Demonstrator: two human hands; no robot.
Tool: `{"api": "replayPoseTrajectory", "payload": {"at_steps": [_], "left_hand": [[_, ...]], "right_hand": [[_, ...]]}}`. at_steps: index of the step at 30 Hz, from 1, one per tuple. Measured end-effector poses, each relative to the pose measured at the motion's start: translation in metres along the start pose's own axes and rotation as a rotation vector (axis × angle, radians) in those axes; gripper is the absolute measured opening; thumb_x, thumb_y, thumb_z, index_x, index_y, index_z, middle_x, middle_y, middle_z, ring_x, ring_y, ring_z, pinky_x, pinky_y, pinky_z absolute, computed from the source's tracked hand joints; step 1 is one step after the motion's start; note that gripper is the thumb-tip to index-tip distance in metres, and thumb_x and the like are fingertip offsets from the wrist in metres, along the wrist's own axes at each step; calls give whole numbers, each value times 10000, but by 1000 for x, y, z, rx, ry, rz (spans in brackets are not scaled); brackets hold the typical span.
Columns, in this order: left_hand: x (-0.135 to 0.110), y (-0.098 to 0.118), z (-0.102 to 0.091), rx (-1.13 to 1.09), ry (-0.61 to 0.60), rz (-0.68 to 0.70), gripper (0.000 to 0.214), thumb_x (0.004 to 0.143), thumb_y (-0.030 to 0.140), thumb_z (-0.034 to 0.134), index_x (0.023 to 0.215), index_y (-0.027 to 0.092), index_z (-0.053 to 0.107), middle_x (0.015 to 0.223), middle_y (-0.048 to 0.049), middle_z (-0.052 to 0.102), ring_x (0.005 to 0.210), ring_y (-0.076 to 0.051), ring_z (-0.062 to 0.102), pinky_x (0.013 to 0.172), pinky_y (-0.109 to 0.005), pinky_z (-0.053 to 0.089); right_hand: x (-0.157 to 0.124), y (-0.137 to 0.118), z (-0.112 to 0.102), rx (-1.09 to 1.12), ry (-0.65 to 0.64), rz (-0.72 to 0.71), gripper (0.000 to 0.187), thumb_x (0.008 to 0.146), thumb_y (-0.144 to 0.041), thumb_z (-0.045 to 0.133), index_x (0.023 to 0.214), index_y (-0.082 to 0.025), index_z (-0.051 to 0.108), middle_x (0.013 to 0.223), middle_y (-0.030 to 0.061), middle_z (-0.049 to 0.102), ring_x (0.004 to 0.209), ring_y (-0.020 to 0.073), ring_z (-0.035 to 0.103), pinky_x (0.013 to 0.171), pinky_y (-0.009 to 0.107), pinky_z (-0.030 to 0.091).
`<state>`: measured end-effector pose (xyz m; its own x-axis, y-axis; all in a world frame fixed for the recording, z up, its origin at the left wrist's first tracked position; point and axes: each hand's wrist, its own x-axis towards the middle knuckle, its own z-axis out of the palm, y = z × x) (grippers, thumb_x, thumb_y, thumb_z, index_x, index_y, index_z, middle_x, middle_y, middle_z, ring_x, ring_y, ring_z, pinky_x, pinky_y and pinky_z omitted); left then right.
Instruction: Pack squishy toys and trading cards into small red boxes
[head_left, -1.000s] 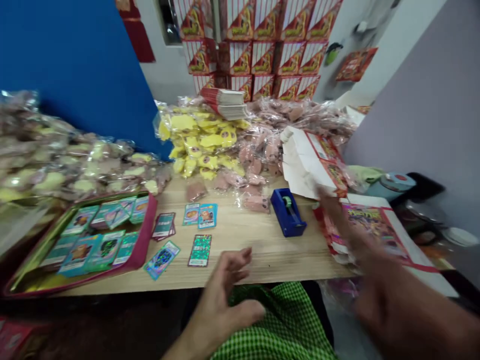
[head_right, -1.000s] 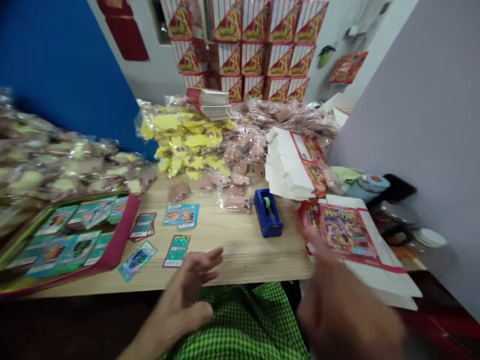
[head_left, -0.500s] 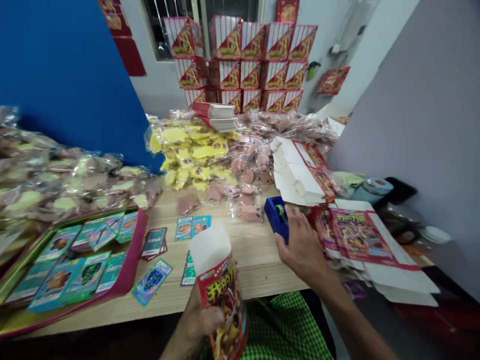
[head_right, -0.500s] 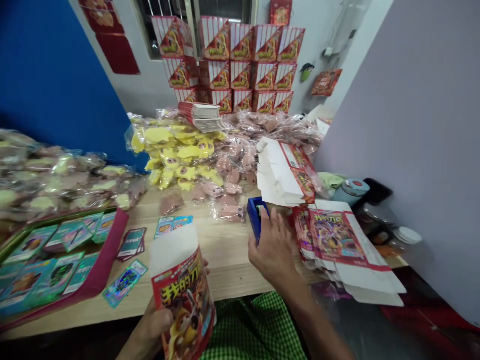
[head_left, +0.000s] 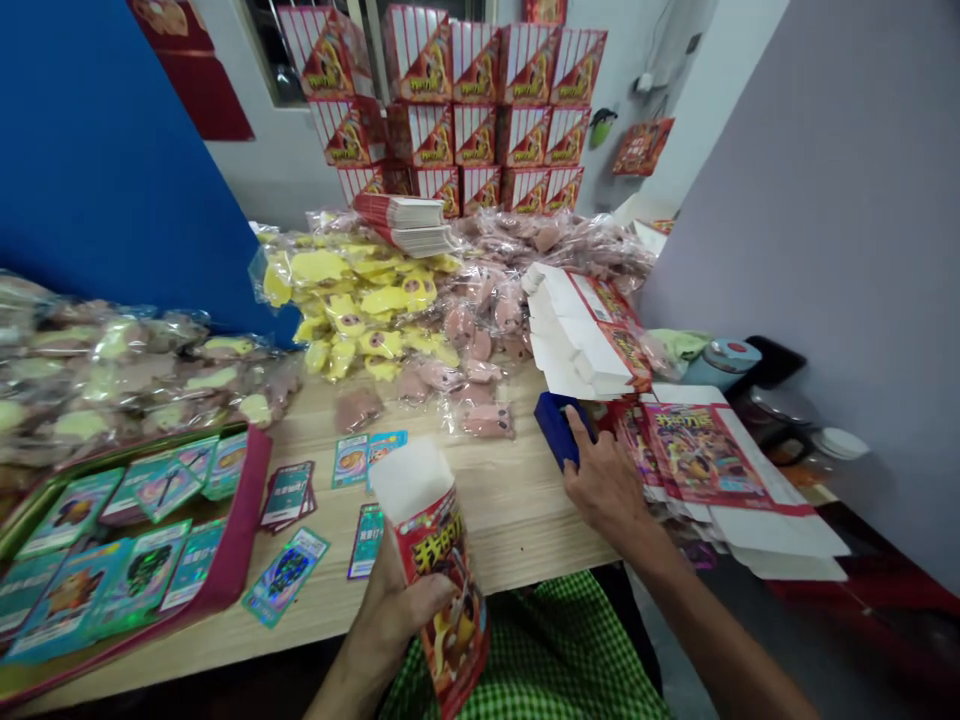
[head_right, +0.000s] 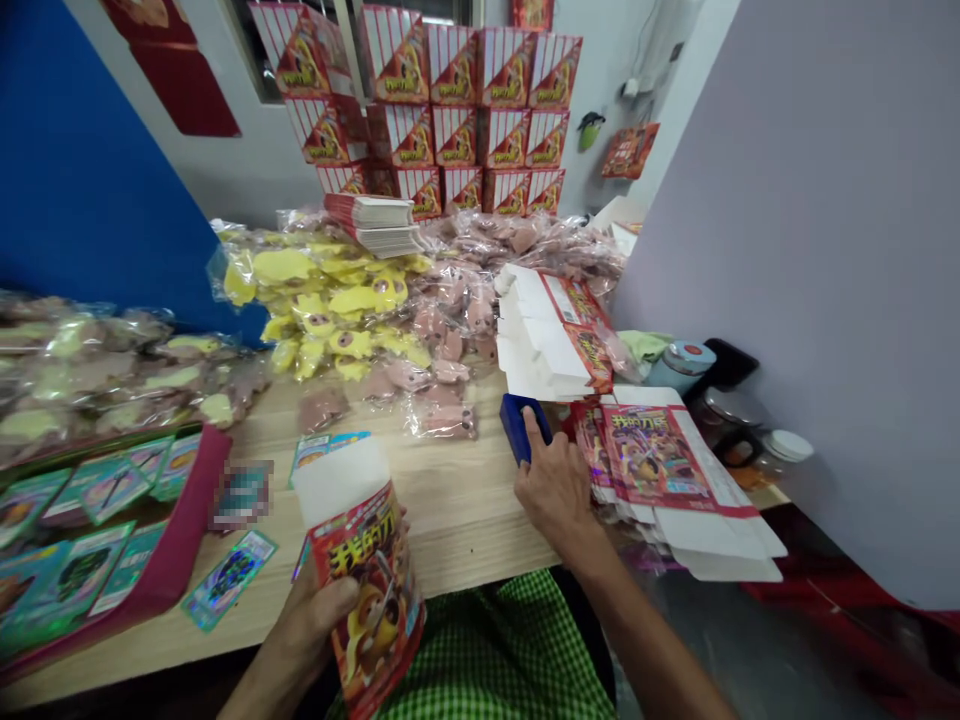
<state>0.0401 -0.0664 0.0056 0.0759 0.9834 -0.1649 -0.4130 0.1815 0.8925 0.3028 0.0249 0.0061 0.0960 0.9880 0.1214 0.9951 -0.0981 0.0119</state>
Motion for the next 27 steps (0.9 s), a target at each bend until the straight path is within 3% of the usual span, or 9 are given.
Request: {"api": "replayPoseTrajectory", "payload": {"at_steps": [2, 5, 8, 10, 12, 17, 21, 24, 27], "left_hand": [[7, 1, 7, -50, -57, -11, 821, 584, 541, 904, 1271, 174, 648, 1092, -147, 769, 1097, -385, 711, 951, -493, 588], [17, -1, 19, -147, -77, -28, 805, 582, 580, 900, 1225, 159, 660, 1091, -154, 771, 1001, -349, 741, 874, -449, 613], [25, -7, 27, -176, -93, -20, 866, 560, 599, 915, 1259, 167, 642, 1133, -150, 765, 988, -343, 744, 854, -440, 616], [28, -10, 31, -170, -116, -10, 880, 556, 598, 925, 1271, 170, 641, 1156, -146, 762, 1004, -346, 740, 867, -441, 611], [30, -10, 34, -172, -121, -6, 826, 575, 588, 921, 1231, 155, 667, 1115, -144, 772, 978, -343, 745, 858, -439, 610], [35, -4, 37, -106, 97, -56, 606, 648, 466, 911, 1100, 130, 687, 969, -117, 792, 816, -278, 757, 792, -407, 608], [36, -13, 34, 135, 404, 135, 530, 714, 500, 870, 1060, 163, 651, 968, -63, 784, 845, -227, 735, 807, -356, 583], [32, -28, 31, 248, 418, 196, 478, 833, 562, 757, 1071, 170, 622, 1010, -69, 762, 909, -224, 717, 822, -340, 566], [27, -38, 29, 241, 391, 248, 472, 908, 541, 691, 1181, 193, 525, 994, -48, 722, 891, -199, 705, 811, -313, 553]], "right_hand": [[-7, -2, -8, 103, 82, -63, 660, 936, -169, 541, 1581, -127, 412, 1170, 226, 604, 1092, 403, 578, 964, 579, 453], [-27, -12, -27, 609, 140, -277, 564, 997, -263, 478, 1557, -209, 428, 1463, 179, 512, 1338, 370, 477, 1110, 600, 384], [-48, -29, -42, 1163, -142, -351, 510, 1057, -444, 443, 1533, -260, 446, 1483, 111, 549, 1355, 290, 516, 1101, 498, 458], [-54, -42, -45, 1384, -345, -343, 493, 1055, -487, 465, 1478, -240, 517, 1426, 105, 602, 1328, 283, 547, 1082, 460, 486], [-55, -53, -42, 1543, -427, -350, 450, 1049, -479, 496, 1407, -218, 576, 1346, 93, 650, 1279, 276, 577, 1063, 420, 501], [-54, -66, -25, 1638, -368, -181, 341, 1010, -482, 558, 1187, -200, 627, 979, 44, 706, 861, 222, 668, 776, 327, 583], [-58, -69, -14, 1692, -362, -116, 288, 970, -484, 613, 1023, -201, 616, 798, 7, 651, 679, 189, 620, 641, 290, 558], [-59, -69, -9, 1787, -393, -122, 305, 1001, -461, 581, 1188, -222, 557, 906, 21, 683, 691, 179, 636, 648, 281, 556], [-63, -67, -4, 1770, -298, -69, 380, 1027, -464, 547, 1325, -260, 431, 1001, 28, 699, 623, 154, 616, 606, 267, 544]]}}
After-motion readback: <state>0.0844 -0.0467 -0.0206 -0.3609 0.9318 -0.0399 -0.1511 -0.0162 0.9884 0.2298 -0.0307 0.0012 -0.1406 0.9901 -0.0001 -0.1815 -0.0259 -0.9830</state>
